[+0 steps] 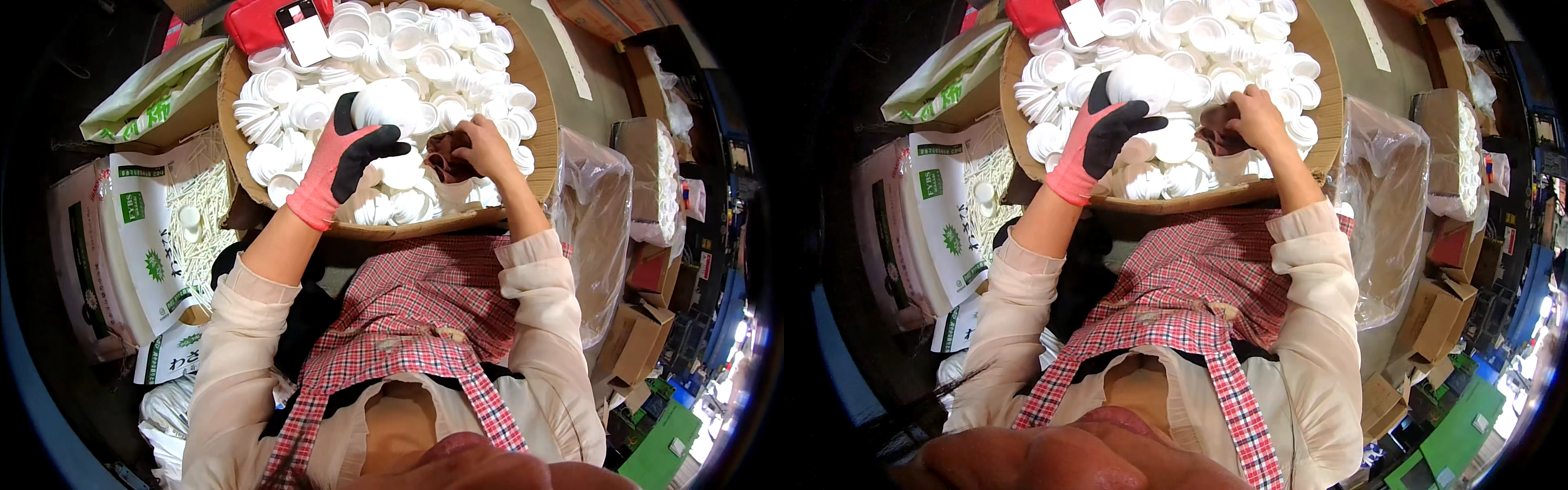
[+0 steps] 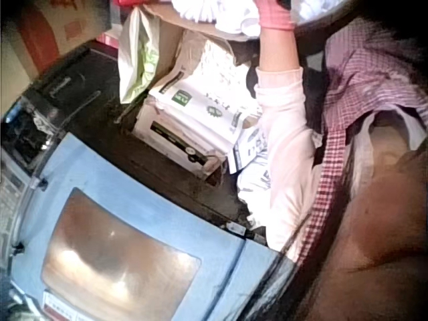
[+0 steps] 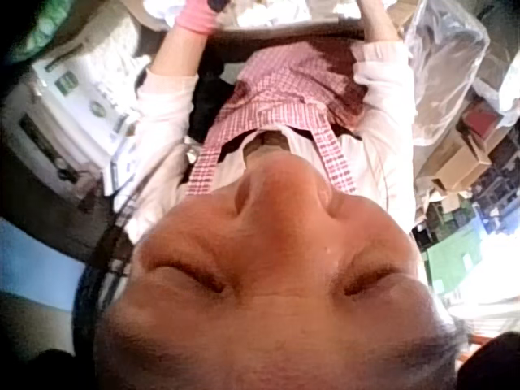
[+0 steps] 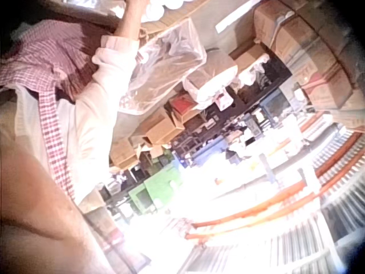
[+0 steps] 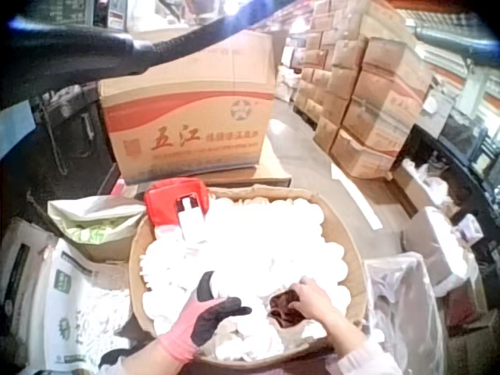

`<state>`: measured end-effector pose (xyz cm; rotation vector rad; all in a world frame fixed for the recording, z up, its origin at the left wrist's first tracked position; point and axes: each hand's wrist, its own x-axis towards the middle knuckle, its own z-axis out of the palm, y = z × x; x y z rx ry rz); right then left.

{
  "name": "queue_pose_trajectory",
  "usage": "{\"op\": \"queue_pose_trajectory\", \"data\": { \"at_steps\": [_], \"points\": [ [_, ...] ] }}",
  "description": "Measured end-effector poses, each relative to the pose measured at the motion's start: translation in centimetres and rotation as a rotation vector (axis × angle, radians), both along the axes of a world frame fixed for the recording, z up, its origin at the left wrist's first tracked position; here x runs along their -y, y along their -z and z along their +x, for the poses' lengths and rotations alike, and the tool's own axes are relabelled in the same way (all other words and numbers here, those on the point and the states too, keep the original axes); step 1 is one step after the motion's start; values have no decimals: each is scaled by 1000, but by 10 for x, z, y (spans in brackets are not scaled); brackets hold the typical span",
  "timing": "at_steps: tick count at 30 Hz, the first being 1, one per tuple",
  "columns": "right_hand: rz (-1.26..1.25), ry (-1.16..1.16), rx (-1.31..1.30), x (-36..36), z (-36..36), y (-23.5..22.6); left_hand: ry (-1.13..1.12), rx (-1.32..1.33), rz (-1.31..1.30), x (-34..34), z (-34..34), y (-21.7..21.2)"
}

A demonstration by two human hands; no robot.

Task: The person sits on the floor and repeatedly picks up white plastic bowls and lids from a large cardboard box. They wipe each bowl with a brown cloth, then fit a lid onto the bowl and place the assembled unit into a clear plastic bag.

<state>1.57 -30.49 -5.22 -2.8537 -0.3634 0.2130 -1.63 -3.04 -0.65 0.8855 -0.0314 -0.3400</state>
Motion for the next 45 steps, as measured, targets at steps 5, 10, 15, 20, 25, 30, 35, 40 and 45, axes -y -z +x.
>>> {"op": "queue_pose_trajectory", "data": {
  "at_steps": [5, 10, 15, 20, 25, 30, 35, 40, 45],
  "points": [
    [545, -36, 29, 0, 7, -30, 6, 53, 122, 6, -1, -8],
    [1155, -139, 6, -28, -13, -67, 118, 90, 294, 16, -3, -5],
    [748, -329, 155, -46, -19, -82, 189, 358, 673, 28, -10, 1],
    [900, -47, -196, -22, -15, -88, 187, 201, 435, 25, -9, 0],
    [791, -199, 55, -36, -15, -83, 225, 191, 509, 21, -5, 7],
    [760, -47, -242, -8, -4, -85, 250, 56, 339, 13, -1, -6],
    [954, -82, -188, -18, -10, -89, 176, 112, 286, 16, -2, -12],
    [1189, 44, -468, -47, -25, -90, 124, 100, 208, 20, -3, -20],
    [1309, 27, -397, -52, -25, -86, -61, 357, 448, 21, -4, -2]
  ]
}}
